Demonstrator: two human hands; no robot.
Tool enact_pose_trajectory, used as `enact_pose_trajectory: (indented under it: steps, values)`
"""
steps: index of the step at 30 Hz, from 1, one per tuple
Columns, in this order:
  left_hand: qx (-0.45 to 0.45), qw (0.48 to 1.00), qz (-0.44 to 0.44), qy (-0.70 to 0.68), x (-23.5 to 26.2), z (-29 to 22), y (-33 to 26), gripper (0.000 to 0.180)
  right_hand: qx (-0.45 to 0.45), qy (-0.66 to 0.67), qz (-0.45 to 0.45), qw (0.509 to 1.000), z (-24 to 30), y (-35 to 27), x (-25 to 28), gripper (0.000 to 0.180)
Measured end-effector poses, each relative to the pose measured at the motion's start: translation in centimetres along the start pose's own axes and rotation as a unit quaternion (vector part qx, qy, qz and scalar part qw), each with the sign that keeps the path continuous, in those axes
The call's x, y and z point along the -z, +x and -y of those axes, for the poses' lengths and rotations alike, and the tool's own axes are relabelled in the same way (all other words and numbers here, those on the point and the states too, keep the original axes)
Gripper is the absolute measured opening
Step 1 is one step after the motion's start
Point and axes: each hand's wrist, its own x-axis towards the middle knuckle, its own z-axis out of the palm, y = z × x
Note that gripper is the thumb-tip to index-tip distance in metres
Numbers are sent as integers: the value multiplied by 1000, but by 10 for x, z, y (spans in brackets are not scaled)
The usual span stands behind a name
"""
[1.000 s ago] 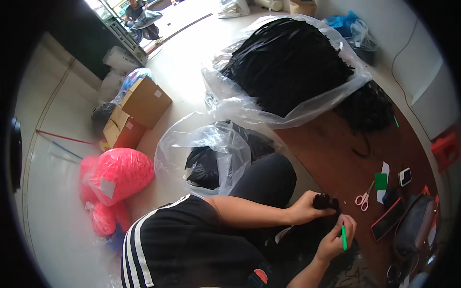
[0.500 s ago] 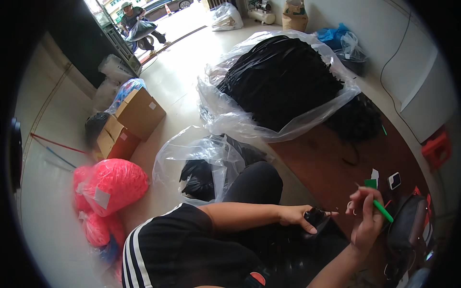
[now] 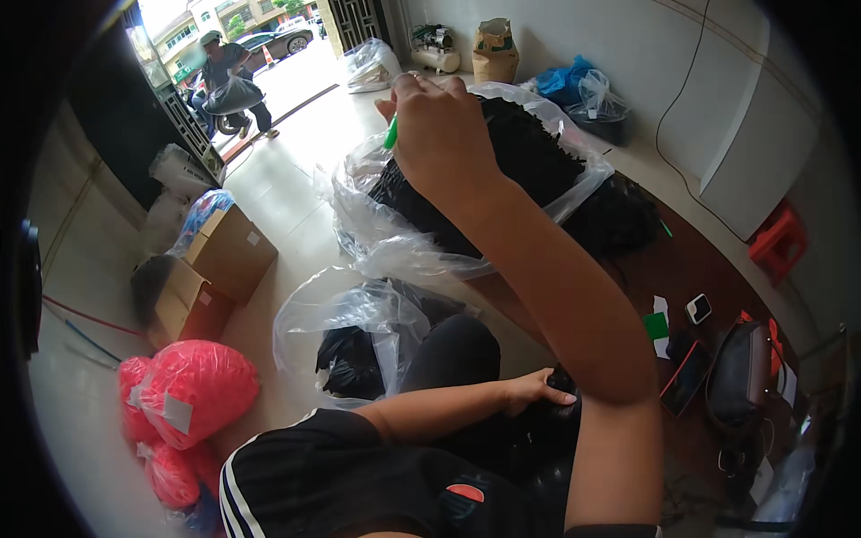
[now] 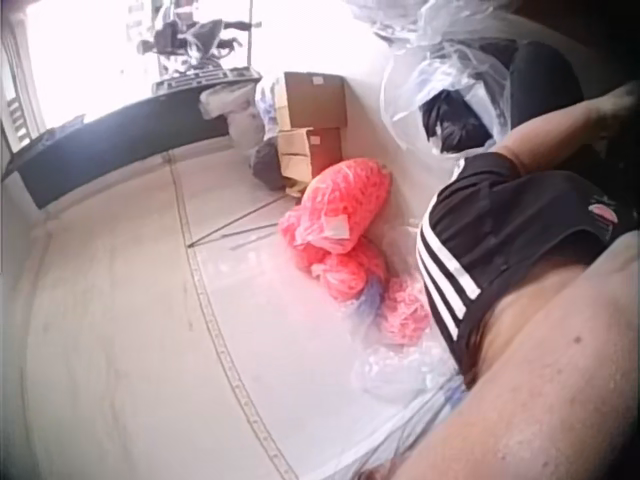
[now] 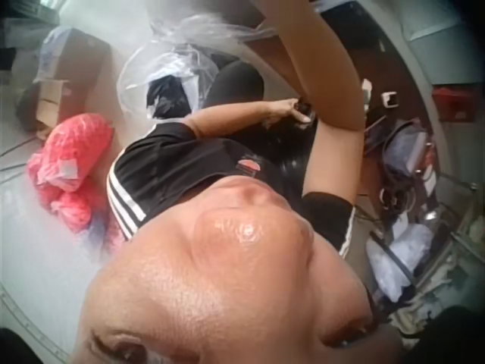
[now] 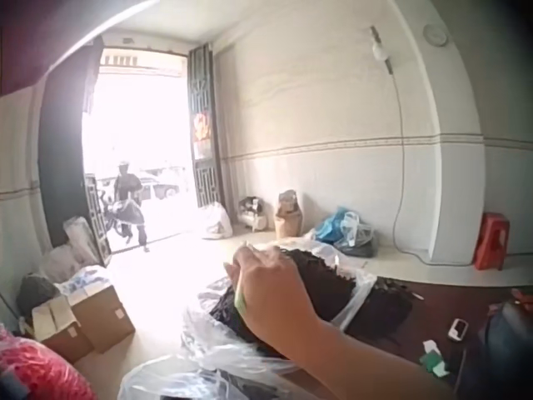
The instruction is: Trimming and processing synthetic hair pieces for wigs using a hand tool.
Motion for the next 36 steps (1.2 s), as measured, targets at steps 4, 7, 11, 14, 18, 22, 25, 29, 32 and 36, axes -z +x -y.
enact_pose_trajectory:
  steps: [4, 7, 11, 14, 18, 22, 25, 29, 32, 36]
  values:
    - [-74, 997, -24, 15, 8, 3, -2, 41, -20, 40, 29, 999, 36, -6, 19, 18]
    - [-84, 995, -29, 47, 2, -1, 2, 34, 6, 47, 21, 999, 29, 8, 11, 18]
    - [-56, 998, 17, -12, -11, -23, -15, 26, -41, 21, 66, 997, 4, 11, -5, 16]
    - [-117, 993, 8, -13, 0, -10, -9, 24, -12, 85, 69, 994, 37, 7, 11, 21]
    - [-63, 998, 24, -3, 0, -1, 5, 25, -58, 19, 93, 994, 25, 11, 12, 26]
    - [-68, 996, 10, -50, 3, 6, 3, 26, -79, 55, 105, 990, 38, -7, 29, 27]
    - [-61, 996, 24, -53, -1, -3, -7, 25, -109, 80, 147, 980, 47, -38, 51, 29]
    - [-76, 995, 25, -57, 6, -3, -5, 24, -200, 105, 192, 955, 35, -76, 56, 30]
    - [-82, 995, 24, -46, 8, -7, -6, 22, -209, 111, 200, 951, 26, -109, 68, 33]
    - [-89, 995, 20, -46, 9, -3, 1, 21, -241, 106, 179, 948, 26, -156, 111, 31]
